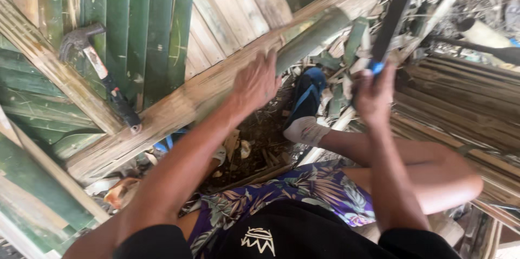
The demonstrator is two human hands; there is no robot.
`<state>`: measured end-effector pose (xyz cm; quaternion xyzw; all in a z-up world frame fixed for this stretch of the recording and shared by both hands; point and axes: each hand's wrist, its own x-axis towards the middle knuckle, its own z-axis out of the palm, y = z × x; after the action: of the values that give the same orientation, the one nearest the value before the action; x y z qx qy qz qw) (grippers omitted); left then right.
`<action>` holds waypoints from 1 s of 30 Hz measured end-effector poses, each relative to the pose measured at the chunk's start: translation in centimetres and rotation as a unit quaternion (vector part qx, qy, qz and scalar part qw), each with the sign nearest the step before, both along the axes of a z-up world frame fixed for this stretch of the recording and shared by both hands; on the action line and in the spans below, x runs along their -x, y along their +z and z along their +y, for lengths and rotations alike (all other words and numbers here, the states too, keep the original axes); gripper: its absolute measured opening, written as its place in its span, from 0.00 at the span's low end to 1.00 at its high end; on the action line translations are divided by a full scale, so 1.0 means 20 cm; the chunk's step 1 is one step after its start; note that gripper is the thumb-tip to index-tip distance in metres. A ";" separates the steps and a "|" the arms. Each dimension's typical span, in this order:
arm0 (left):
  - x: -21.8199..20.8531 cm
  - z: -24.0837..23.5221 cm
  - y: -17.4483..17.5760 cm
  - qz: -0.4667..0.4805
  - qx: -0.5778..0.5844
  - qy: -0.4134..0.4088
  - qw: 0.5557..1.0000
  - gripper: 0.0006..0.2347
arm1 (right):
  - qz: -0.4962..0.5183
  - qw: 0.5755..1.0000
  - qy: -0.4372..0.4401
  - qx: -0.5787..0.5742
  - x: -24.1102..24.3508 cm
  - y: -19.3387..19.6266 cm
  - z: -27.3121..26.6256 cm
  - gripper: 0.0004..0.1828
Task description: The person uses a machete to split bamboo strips and a hammer to nail them onto a wooden frame, constructing a roof. They repeatedly cut bamboo, position the strips, and hammer nails to secure them in place.
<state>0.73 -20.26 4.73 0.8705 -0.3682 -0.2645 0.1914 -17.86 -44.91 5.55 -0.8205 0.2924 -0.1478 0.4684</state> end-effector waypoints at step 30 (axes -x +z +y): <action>0.41 -0.16 -0.14 0.307 0.042 0.253 0.916 0.21 | 0.197 0.962 0.074 0.172 -0.38 -0.28 0.26 0.15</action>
<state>-7.52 -23.49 1.87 0.8017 -0.0691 -0.4457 0.3923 -10.28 -39.78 -0.02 -0.9210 0.2871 0.0038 0.2632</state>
